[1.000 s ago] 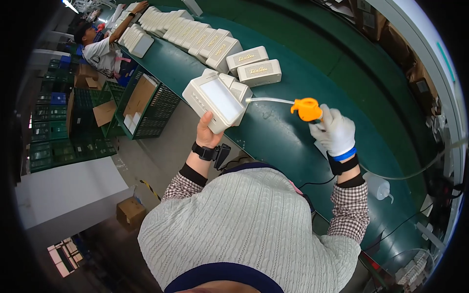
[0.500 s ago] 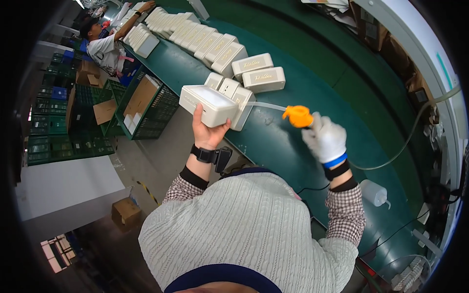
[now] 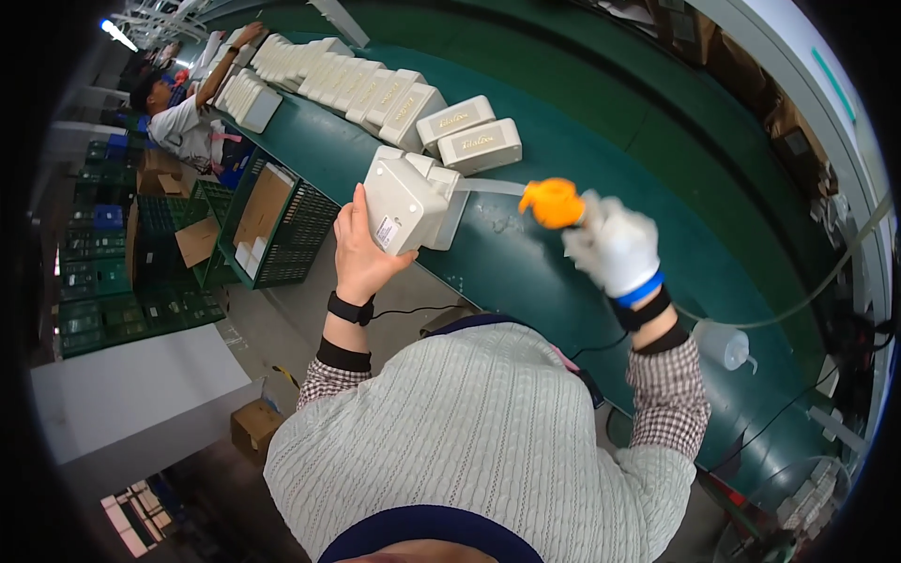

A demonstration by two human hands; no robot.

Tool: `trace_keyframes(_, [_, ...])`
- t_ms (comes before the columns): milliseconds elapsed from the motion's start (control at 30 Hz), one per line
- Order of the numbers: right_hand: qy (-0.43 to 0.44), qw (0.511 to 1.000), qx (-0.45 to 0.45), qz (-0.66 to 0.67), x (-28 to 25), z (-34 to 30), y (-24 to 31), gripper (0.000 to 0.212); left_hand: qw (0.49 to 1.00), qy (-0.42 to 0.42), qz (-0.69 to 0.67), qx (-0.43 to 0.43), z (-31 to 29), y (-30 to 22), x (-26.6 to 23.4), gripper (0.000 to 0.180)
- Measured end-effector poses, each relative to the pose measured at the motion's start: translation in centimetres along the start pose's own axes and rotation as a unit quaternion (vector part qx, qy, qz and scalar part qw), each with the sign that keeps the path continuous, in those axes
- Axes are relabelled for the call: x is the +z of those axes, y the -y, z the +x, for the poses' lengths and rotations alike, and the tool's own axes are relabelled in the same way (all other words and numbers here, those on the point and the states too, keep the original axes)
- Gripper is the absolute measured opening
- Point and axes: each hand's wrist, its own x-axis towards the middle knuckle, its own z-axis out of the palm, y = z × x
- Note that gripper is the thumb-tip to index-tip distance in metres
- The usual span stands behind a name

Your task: The person picks up a white electronic device and wipes its front, sides, and back with a cloth. They then use an air nozzle to blow air onto the device before wiping it again and placing it back on the conveyor belt.

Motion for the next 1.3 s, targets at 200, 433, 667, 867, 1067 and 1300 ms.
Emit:
trace_keyframes(200, [0.190, 0.964, 0.184, -0.029, 3.9, -2.8, -4.5, 0.045, 0.827, 0.114, -0.549, -0.032, 0.3, 0.7, 2.2, 0.090])
trace_keyframes(433, [0.261, 0.897, 0.343, -0.098, 8.4, -9.2, -9.6, 0.038, 0.523, 0.171, -0.828, -0.112, 1.3, -1.9, 6.7, 0.075])
trace_keyframes(667, [0.306, 0.846, 0.431, -0.066, 11.1, -8.6, -10.1, 0.026, 0.489, 0.218, -0.837, -0.113, 0.5, -2.9, 8.2, 0.076])
trace_keyframes(867, [0.337, 0.841, 0.419, -0.060, 10.4, -8.1, -9.9, 0.027, 0.410, 0.237, -0.874, -0.105, 0.1, -2.6, 8.7, 0.071])
trace_keyframes(1067, [0.379, 0.861, 0.339, -0.029, 6.0, -7.5, -5.5, 0.038, 0.388, 0.227, -0.887, -0.104, -0.2, -1.8, 9.3, 0.072])
trace_keyframes(1300, [0.367, 0.894, 0.250, -0.054, 7.3, -13.8, -3.3, 0.059, 0.404, 0.231, -0.881, -0.086, 0.3, -2.6, 9.1, 0.087])
